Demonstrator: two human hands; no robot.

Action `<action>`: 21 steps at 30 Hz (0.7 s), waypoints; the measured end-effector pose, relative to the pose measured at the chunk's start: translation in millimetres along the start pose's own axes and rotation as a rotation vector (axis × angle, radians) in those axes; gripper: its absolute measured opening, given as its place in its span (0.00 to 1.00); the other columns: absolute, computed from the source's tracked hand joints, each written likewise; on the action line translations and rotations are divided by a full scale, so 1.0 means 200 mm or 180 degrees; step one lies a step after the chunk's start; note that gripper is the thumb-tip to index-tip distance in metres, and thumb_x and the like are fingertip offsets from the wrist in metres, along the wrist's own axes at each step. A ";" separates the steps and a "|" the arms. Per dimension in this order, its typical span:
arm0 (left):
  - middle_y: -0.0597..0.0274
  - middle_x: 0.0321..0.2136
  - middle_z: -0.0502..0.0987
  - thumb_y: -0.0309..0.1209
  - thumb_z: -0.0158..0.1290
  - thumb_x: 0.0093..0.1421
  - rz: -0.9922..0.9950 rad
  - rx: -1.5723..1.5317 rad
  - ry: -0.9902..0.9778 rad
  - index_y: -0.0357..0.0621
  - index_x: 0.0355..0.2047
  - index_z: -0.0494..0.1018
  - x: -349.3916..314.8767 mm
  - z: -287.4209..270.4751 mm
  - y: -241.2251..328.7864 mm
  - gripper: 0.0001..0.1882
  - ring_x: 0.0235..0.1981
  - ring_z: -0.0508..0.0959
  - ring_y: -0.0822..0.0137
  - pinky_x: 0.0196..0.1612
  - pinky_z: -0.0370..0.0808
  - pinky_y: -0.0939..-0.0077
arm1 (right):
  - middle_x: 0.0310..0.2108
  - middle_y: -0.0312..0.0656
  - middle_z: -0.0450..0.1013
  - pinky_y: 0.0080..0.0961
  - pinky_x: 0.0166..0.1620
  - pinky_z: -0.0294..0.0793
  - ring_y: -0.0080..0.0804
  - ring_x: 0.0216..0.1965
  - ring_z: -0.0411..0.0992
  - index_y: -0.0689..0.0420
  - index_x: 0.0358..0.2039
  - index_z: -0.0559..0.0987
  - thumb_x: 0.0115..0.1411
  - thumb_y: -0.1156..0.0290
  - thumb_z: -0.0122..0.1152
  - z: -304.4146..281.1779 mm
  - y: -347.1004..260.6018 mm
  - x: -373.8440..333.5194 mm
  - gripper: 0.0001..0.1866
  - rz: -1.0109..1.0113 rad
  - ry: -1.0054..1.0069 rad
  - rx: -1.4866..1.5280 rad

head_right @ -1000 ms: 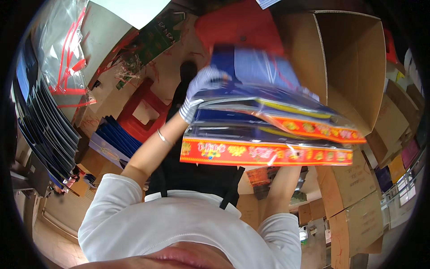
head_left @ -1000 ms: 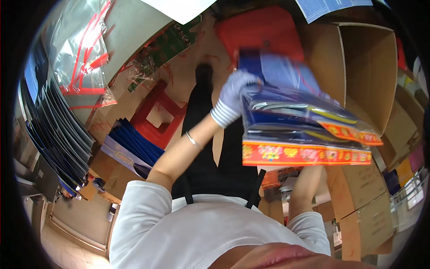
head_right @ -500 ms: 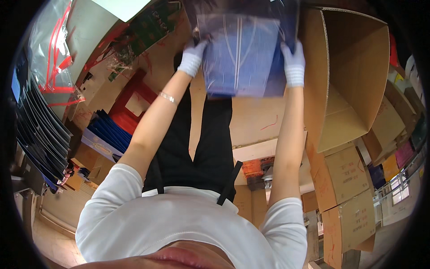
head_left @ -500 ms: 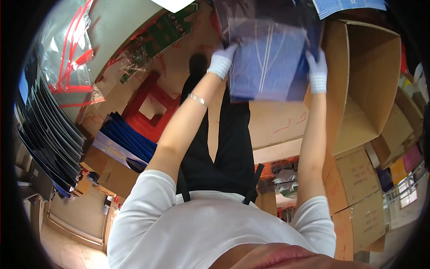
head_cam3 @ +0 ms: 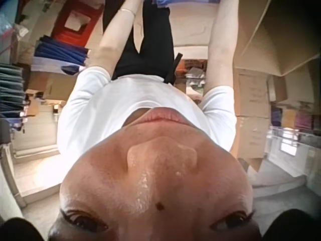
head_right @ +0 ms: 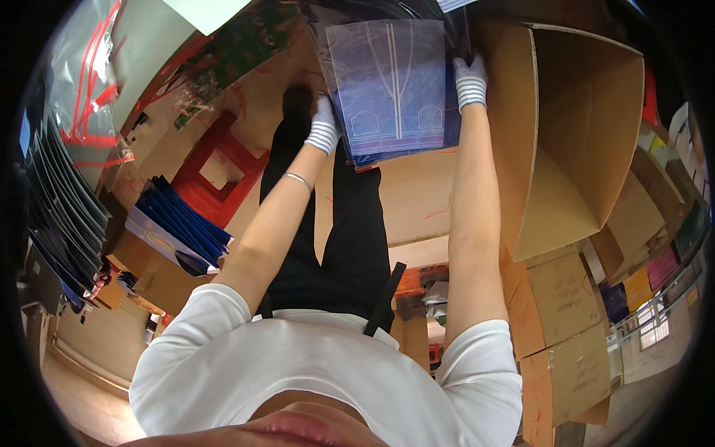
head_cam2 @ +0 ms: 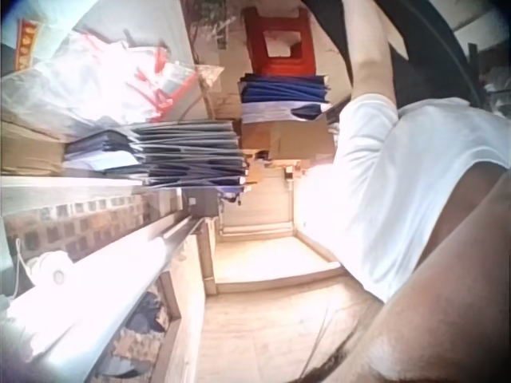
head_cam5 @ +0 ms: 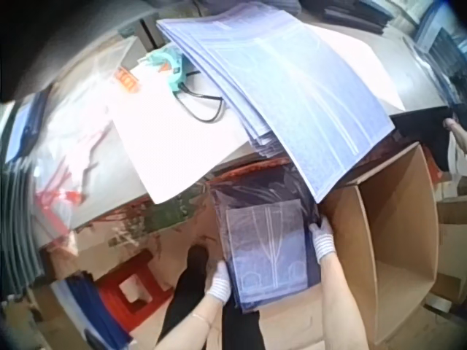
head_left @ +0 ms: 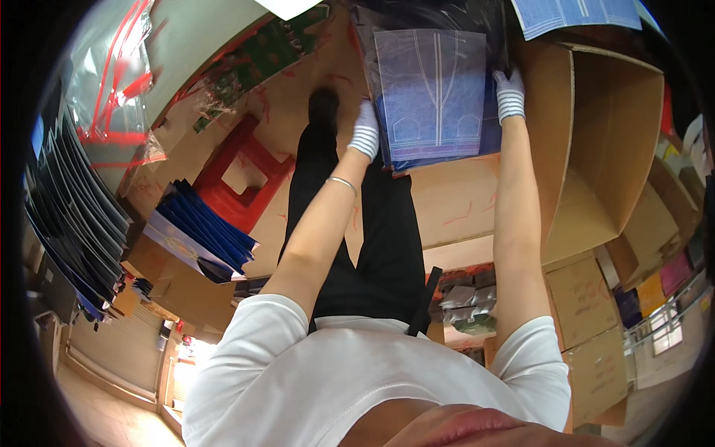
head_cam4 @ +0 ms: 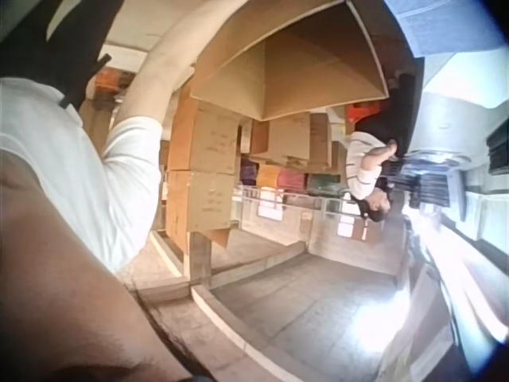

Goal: Placing printed plastic bags into clear protective sleeves and organizing them on a workbench.

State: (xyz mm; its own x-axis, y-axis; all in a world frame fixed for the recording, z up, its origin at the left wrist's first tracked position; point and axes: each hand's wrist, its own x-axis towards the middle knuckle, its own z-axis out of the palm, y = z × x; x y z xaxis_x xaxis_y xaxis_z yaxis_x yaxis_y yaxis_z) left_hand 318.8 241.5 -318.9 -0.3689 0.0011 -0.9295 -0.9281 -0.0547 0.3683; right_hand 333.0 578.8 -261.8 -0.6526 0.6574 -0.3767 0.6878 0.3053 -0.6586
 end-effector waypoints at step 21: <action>0.57 0.40 0.69 0.48 0.54 0.46 0.2549 0.4801 0.5149 0.44 0.39 0.69 -2.31 -1.71 2.15 0.25 0.44 0.68 0.57 0.45 0.64 0.61 | 0.33 0.37 0.74 0.15 0.31 0.68 0.21 0.31 0.69 0.60 0.34 0.77 0.55 0.71 0.53 -0.09 -0.65 -1.04 0.09 0.0465 -0.1278 0.0928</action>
State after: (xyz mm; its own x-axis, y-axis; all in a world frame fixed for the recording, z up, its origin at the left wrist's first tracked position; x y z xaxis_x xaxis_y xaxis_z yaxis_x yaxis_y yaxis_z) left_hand 108.1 -123.1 261.4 -0.9146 -0.1703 0.3667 -0.3256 0.8479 -0.4184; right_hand 384.8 415.6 -86.9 -0.6664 0.3450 -0.6610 0.7010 -0.0121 -0.7130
